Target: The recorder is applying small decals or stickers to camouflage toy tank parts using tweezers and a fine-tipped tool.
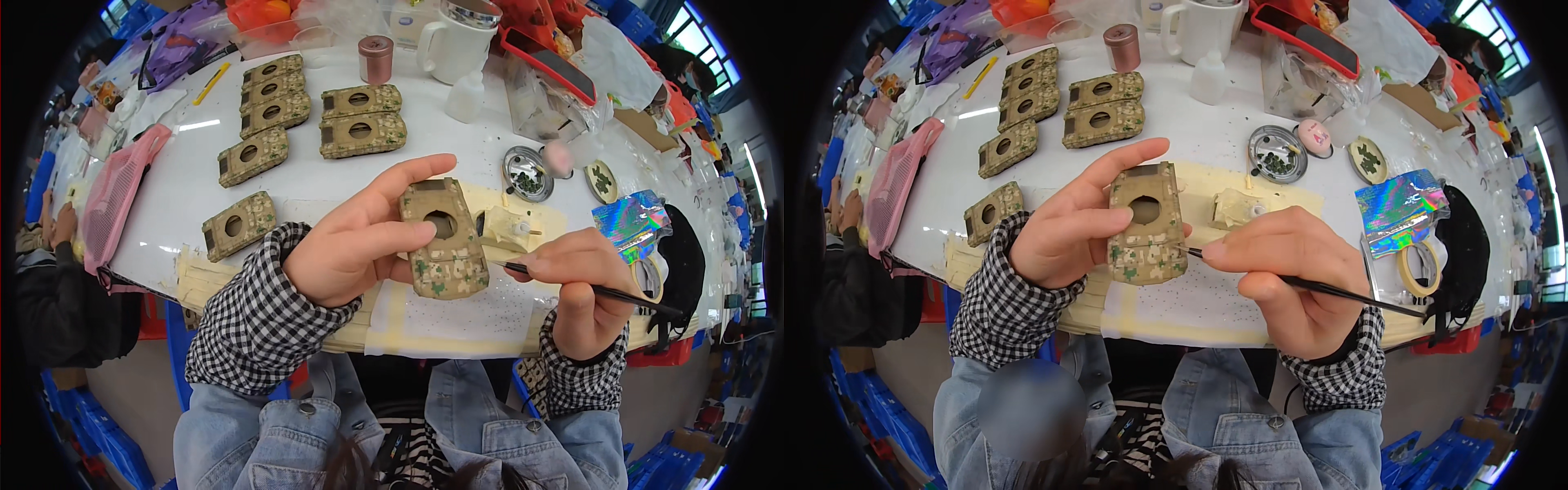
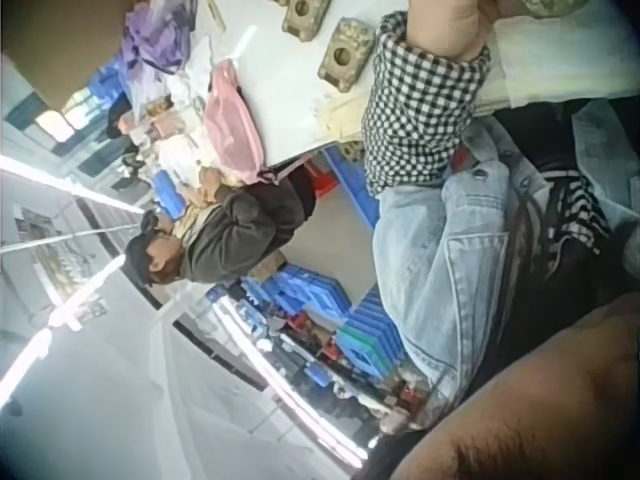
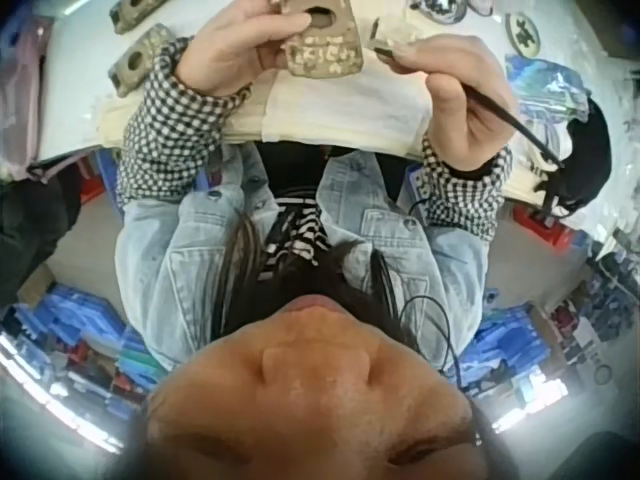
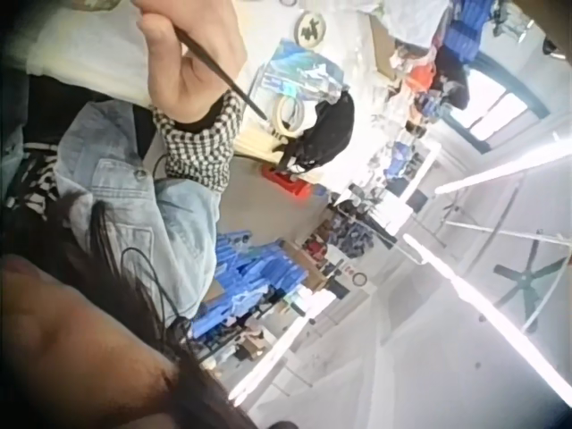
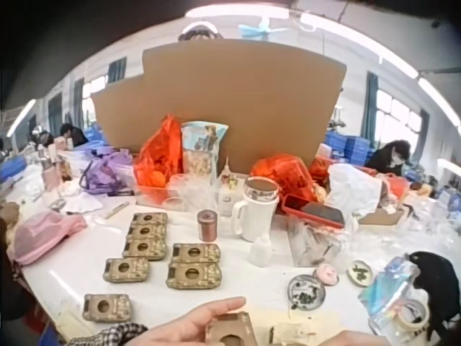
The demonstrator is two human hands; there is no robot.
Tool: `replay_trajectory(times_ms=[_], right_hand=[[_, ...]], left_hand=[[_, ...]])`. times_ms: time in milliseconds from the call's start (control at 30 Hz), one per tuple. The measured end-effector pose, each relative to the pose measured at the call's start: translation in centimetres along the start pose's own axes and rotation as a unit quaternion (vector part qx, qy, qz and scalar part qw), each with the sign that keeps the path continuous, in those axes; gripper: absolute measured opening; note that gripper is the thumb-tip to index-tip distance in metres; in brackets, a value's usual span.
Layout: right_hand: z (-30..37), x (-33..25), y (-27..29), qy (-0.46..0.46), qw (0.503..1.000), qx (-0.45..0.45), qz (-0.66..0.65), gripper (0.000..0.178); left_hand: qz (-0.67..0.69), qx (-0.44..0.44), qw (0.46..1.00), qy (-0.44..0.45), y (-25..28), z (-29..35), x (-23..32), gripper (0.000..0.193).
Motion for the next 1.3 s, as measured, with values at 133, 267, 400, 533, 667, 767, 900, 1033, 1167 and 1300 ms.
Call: replay_trajectory(times_ms=[133, 267, 400, 533, 667, 767, 900, 1033, 1167, 1300], right_hand=[[-0.9, -1.6, -0.5, 0.037, 0.999, -0.026, -0.012, 0.017], [-1.9, -2.5, -0.7, 0.045, 0.997, -0.055, 0.005, 0.014], [-2.3, -1.5, -1.0, 0.021, 0.998, -0.059, -0.006, 0.013], [-2.5, -0.5, -1.4, 0.005, 0.997, -0.070, -0.022, 0.013], [-2.3, 0.1, -1.4, 0.001, 0.996, -0.084, -0.020, 0.012], [-2.3, 0.3, -1.5, -0.007, 0.996, -0.086, -0.035, 0.012], [-2.4, 0.4, -1.5, 0.005, 0.995, -0.093, -0.023, 0.012], [-2.4, 0.3, -1.5, 0.005, 0.996, -0.093, -0.016, 0.012], [-2.5, 0.3, -1.6, 0.010, 0.995, -0.099, -0.012, 0.012], [-2.5, 0.2, -1.6, 0.009, 0.995, -0.100, -0.010, 0.012]], left_hand=[[-0.011, -0.002, 1.000, -0.013, 0.0, 0.3, 0.3, 0.060], [0.029, 0.006, 1.000, 0.002, -0.1, 0.2, 0.2, 0.057], [0.051, -0.001, 0.999, 0.019, 0.1, 0.2, -0.1, 0.056], [0.020, 0.002, 1.000, 0.019, 0.0, 0.1, -0.5, 0.057], [0.011, 0.018, 0.999, 0.033, -0.3, 0.0, -0.8, 0.058], [0.010, 0.022, 0.999, 0.035, -0.2, 0.0, -0.9, 0.059], [0.016, 0.020, 0.999, 0.036, -0.3, -0.1, -1.0, 0.060], [0.016, 0.018, 0.999, 0.040, -0.3, -0.1, -1.1, 0.060], [0.016, 0.022, 0.999, 0.038, -0.3, -0.2, -1.1, 0.060], [0.018, 0.023, 0.999, 0.038, -0.2, -0.1, -1.1, 0.060]])
Point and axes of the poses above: each hand's wrist, its own z-axis away from the middle knuckle, its own y-axis out of the back of the hand, x = y × z, the point moved 7 cm from there along -z, towards the middle knuckle, and after that the axes turned 11 degrees about x, right-handed, at the moved point
